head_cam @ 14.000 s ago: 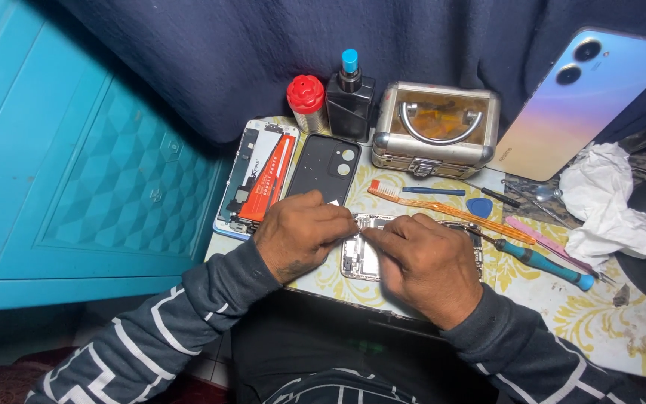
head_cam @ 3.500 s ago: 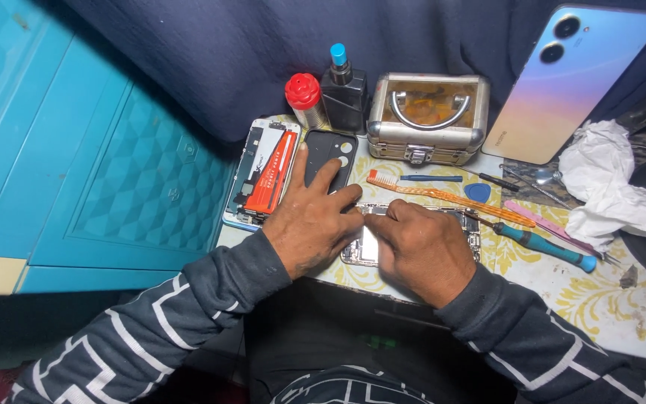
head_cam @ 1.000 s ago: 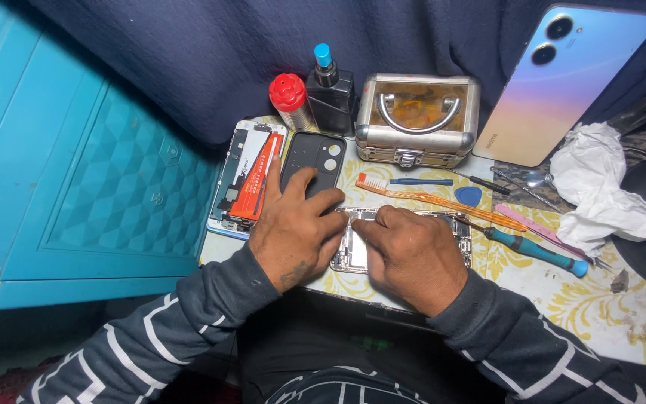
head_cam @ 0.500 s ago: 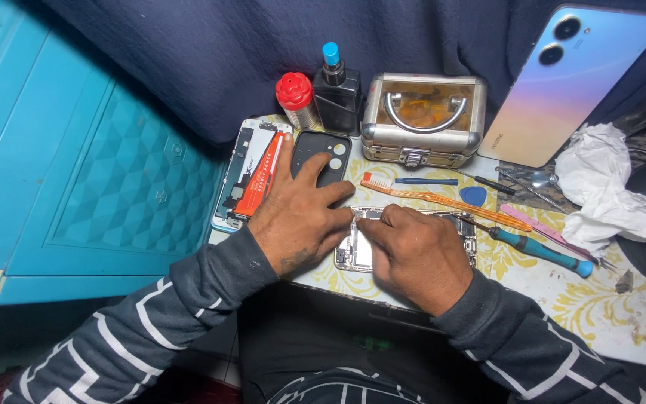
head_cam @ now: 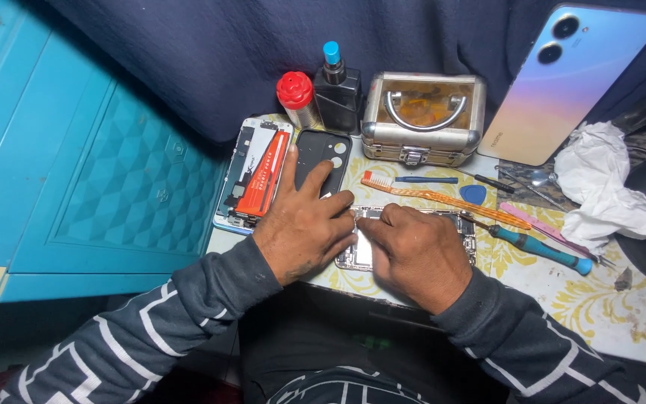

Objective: Repairing a mobile phone by manipulating internal components and the motherboard using small tools.

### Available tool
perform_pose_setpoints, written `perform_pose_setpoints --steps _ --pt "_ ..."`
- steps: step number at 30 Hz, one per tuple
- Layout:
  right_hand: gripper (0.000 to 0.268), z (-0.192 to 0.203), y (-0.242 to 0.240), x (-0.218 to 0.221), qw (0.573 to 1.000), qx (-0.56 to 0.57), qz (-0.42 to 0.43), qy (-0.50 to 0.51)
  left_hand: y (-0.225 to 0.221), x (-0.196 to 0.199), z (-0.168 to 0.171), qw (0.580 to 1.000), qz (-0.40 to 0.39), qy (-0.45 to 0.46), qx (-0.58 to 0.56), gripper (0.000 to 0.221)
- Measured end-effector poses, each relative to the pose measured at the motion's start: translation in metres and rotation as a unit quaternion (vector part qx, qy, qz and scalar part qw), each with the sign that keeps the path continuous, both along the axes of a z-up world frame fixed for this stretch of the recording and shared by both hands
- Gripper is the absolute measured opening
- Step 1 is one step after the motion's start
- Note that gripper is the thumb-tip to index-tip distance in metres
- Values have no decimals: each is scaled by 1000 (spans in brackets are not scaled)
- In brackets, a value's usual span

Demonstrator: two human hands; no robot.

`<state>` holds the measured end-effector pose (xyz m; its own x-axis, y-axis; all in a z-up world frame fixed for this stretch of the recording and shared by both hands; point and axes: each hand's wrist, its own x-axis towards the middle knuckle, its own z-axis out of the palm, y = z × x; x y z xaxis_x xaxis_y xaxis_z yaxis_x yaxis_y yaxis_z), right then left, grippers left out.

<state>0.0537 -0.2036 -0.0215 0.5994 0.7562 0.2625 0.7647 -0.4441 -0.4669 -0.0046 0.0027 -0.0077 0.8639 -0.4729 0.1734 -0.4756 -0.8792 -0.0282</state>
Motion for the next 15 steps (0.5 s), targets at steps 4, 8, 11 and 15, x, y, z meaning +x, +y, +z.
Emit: perform_pose_setpoints --steps 4,8,11,15 --pt "21 -1 0 0 1000 2 1 -12 -2 -3 -3 1000 -3 -9 3 31" --pt "20 -3 0 0 1000 -5 6 -21 -10 -10 -7 999 -5 -34 20 35" --pt "19 -1 0 0 1000 -3 10 -22 -10 -19 -8 999 9 -33 27 42" --pt "19 -1 -2 -1 1000 10 7 -27 -7 -19 -6 999 19 -42 -2 46"
